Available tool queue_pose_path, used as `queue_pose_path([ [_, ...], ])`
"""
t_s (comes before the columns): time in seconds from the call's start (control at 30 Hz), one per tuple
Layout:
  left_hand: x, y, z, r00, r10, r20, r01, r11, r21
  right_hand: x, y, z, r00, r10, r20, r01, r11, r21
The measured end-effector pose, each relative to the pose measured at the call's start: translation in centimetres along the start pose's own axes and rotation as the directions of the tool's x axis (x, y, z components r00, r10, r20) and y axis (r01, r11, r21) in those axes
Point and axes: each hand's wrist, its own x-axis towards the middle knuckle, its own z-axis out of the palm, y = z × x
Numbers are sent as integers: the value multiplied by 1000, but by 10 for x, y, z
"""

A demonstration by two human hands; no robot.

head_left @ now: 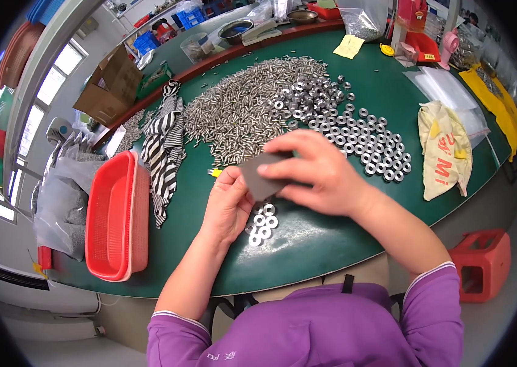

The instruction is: Polishing and cleaning small metal washers using an abrasive block and a scraper.

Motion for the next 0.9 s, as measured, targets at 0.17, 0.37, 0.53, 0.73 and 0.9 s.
queue_pose_path([
  [0.17, -1, 8, -10, 995, -17, 96, 13, 999, 40, 1, 14, -5, 998, 56, -7, -56, 994, -91],
  [0.37, 0, 5, -7, 1000, 16, 13, -16, 1000, -17, 6, -6, -7, 1000, 18, -20, -18, 1000, -2],
  [0.53, 3, 1, -7, 999, -21, 41, 19, 999, 49, 5, -4, 1, 999, -13, 46, 9, 996, 90],
  [0.73, 0, 7, -12, 995, -19, 99, 18, 1000, 8, 0, 9, -10, 997, 73, -38, -75, 995, -59],
  [0.9, 5, 4, -5, 997, -72, 9, 71, 997, 35, 4, -11, 10, 996, -78, 41, 70, 981, 179],
])
